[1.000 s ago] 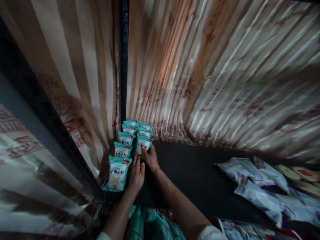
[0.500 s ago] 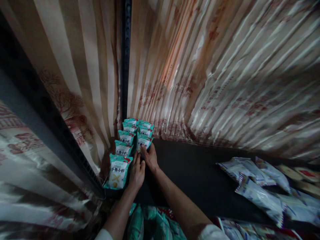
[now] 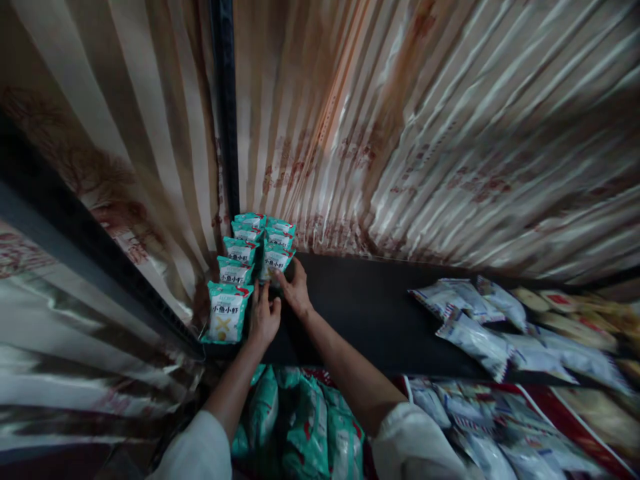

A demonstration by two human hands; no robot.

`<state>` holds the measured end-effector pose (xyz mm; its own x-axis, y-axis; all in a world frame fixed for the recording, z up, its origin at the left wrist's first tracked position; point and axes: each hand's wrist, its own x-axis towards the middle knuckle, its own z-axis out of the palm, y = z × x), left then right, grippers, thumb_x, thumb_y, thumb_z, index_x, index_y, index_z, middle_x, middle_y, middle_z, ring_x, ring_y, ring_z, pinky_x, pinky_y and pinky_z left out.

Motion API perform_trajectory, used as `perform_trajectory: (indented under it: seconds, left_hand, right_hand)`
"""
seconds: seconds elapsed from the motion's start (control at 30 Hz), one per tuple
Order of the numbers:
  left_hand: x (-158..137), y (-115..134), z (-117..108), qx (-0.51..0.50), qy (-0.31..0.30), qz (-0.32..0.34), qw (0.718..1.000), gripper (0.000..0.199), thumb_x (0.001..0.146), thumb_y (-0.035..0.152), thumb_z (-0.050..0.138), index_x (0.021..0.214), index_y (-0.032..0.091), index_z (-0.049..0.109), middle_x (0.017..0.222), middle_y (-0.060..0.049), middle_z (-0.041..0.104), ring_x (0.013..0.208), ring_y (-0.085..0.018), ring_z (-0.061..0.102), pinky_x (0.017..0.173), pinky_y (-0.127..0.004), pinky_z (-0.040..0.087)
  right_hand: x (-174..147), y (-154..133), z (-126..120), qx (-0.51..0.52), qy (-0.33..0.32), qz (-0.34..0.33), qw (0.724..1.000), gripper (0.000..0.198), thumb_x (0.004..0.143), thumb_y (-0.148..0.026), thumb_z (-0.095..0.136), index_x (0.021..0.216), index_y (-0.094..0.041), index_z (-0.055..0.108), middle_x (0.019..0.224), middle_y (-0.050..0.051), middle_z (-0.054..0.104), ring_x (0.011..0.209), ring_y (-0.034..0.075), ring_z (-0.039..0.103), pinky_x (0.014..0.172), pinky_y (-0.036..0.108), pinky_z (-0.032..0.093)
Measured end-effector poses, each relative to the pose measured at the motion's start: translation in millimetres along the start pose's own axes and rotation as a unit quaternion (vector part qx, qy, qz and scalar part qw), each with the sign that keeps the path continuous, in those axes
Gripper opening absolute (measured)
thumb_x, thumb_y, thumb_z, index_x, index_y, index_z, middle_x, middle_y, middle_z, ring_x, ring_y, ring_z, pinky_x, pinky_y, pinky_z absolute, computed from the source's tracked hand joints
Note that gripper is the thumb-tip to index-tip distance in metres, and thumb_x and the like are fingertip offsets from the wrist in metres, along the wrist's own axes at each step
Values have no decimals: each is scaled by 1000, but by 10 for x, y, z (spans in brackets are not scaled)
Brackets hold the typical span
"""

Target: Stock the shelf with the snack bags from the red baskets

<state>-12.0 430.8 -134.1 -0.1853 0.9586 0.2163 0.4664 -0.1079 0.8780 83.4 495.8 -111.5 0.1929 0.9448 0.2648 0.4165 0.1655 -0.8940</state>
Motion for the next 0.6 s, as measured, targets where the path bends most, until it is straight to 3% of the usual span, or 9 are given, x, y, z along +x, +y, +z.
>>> perform_trajectory:
  seconds: [0.13,0.27,0.37,0.43,0.5,0.6]
  left_hand:
    - [-179,128,-137,54,-8,45,997,35,83,19,42,116,16,54,135,-13,44,117,-23,51,91,-36,51]
    - [-467,262,-295,82,-60,101,990,29,84,16,38,104,18,60,110,-8,60,105,-18,57,95,-33,47]
    - [-784,348,-374,67,-116,124,983,27,86,18,37,99,21,61,100,-6,62,96,-16,60,89,-30,49]
    - [-1060,393,-387,61,-154,133,977,27,87,19,37,98,21,61,98,-5,63,96,-16,60,88,-30,48]
    - [-1380,426,-364,65,-200,125,970,30,87,19,34,97,19,62,96,-6,64,95,-16,60,87,-29,48]
    - [-1853,439,-283,137,-301,103,938,34,85,15,36,109,16,61,114,-10,61,107,-19,56,95,-32,44]
  right_hand:
    - [-311,-83,-301,18,19,20,999,60,78,-50,54,127,-16,46,130,14,49,116,25,49,90,37,46]
    - [-938,-194,-719,46,34,11,998,42,84,-44,49,116,-18,54,116,10,60,100,21,59,87,34,48]
    - [-1498,-162,-1012,57,-26,47,997,32,85,-42,49,106,-19,59,102,7,67,93,20,63,83,33,51]
    - [-1841,-56,-1189,9,-86,59,995,28,84,-39,50,100,-20,63,96,7,69,89,21,65,81,33,52]
    - [-2131,100,-1354,-57,-99,48,992,28,83,-35,49,100,-20,64,99,8,69,93,22,64,85,35,50]
    - [-2458,340,-1555,-130,-125,85,980,28,80,-28,47,99,-20,66,98,8,70,93,22,65,82,36,52]
